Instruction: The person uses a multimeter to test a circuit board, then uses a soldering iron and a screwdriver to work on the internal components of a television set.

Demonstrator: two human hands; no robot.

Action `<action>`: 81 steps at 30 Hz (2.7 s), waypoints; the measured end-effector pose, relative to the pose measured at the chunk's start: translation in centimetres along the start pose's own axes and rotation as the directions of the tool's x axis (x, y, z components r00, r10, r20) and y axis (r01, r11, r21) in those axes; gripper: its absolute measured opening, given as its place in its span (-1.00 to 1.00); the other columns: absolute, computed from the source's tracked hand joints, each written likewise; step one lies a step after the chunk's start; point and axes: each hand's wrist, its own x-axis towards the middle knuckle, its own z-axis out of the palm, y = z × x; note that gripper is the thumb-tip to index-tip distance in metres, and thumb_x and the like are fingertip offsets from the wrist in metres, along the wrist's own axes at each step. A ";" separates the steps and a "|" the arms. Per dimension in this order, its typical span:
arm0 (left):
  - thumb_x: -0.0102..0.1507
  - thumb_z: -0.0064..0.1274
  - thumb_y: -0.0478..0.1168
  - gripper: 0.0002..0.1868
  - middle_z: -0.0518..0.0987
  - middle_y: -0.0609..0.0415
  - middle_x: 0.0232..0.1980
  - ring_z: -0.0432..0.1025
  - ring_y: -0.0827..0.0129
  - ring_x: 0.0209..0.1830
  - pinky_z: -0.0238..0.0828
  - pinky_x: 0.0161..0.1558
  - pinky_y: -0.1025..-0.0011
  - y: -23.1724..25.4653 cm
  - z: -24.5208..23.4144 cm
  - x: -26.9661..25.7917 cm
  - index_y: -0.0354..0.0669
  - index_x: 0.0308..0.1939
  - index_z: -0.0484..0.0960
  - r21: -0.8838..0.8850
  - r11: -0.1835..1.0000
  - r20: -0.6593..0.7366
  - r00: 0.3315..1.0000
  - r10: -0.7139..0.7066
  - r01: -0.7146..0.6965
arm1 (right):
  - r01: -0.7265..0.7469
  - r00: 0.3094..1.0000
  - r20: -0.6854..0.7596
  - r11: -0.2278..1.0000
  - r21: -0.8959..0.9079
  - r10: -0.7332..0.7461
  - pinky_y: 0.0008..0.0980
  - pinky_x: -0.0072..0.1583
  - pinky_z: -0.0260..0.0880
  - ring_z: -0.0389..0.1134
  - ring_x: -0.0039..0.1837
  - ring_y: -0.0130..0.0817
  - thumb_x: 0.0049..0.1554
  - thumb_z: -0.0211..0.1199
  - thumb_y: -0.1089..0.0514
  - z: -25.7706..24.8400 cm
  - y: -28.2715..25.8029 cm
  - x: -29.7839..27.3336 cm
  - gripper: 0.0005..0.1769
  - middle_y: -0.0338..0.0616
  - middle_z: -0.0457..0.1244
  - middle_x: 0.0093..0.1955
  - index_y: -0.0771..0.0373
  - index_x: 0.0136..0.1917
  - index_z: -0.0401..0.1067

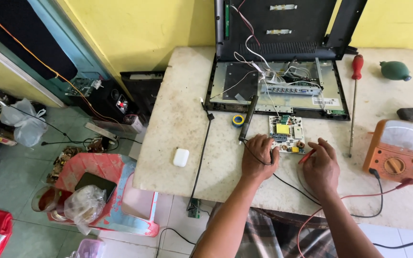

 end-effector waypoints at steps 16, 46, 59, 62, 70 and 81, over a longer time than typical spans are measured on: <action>0.15 0.08 -0.24 -0.88 0.45 -0.02 -0.39 0.48 -0.01 -0.36 0.47 -0.26 0.11 1.6 -3.9 2.9 -0.15 -0.26 0.53 -0.168 0.978 -0.044 0.992 0.117 -0.123 | 0.091 0.969 -0.234 0.994 0.064 -0.074 -0.01 0.26 0.40 0.30 0.37 0.30 -0.02 0.16 0.48 1.9 1.9 0.3 -0.54 0.27 0.12 0.58 0.13 0.06 0.64; 0.33 -0.12 -0.11 -0.77 0.59 0.03 -0.19 0.44 0.11 -0.16 0.25 -0.08 0.15 3.4 -4.8 5.4 -0.10 -0.34 0.54 0.042 0.978 0.128 0.970 -0.209 0.205 | -0.366 0.762 0.352 0.810 -0.459 0.544 0.27 0.39 0.04 0.05 0.44 0.39 0.23 0.04 0.21 -2.3 -1.9 19.2 -0.31 0.40 0.02 0.47 0.09 0.60 0.03; 0.33 -0.13 -0.16 -0.77 0.58 0.05 -0.26 0.40 0.16 -0.25 0.20 -0.16 0.20 3.3 -5.2 5.6 -0.12 -0.40 0.50 0.030 0.986 0.058 0.984 -0.168 0.167 | -0.469 0.801 0.198 0.797 -0.380 0.565 0.23 0.03 0.37 0.32 0.17 0.44 0.26 -0.01 0.20 -1.5 5.0 21.7 -0.57 0.46 0.27 0.19 0.43 0.34 0.26; 0.34 -0.13 -0.16 -0.77 0.58 0.05 -0.25 0.40 0.16 -0.22 0.21 -0.13 0.20 3.1 -4.8 5.1 -0.12 -0.38 0.50 0.009 0.982 0.083 0.979 -0.187 0.187 | -0.490 0.787 0.175 0.771 -0.406 0.592 0.19 -0.01 0.41 0.37 0.14 0.39 0.25 0.04 0.20 -0.3 7.2 22.8 -0.64 0.44 0.34 0.14 0.43 0.26 0.33; 0.41 -0.11 -0.12 -0.75 0.61 0.01 -0.33 0.51 0.08 -0.34 0.40 -0.19 0.12 2.3 -6.2 5.8 -0.18 -0.28 0.51 -0.238 0.937 0.065 0.967 -0.247 0.256 | -0.644 0.734 0.080 0.729 -0.230 0.674 0.18 -0.01 0.45 0.39 0.04 0.33 0.40 -0.07 0.00 0.9 8.5 26.3 -0.48 0.42 0.30 0.16 0.56 0.29 0.28; 0.10 -0.27 0.54 0.23 0.01 -0.14 0.66 0.04 -0.07 0.60 0.11 0.45 0.00 1.6 -12.3 8.9 -0.15 0.62 -0.19 -0.021 0.472 0.681 0.358 -0.639 0.882 | -0.128 0.956 0.006 0.399 0.908 0.292 -0.63 -0.32 -0.01 -0.01 -0.36 -0.67 0.44 -0.03 0.12 -5.7 -7.5 19.6 -0.90 -0.42 0.12 -0.32 0.01 0.13 0.32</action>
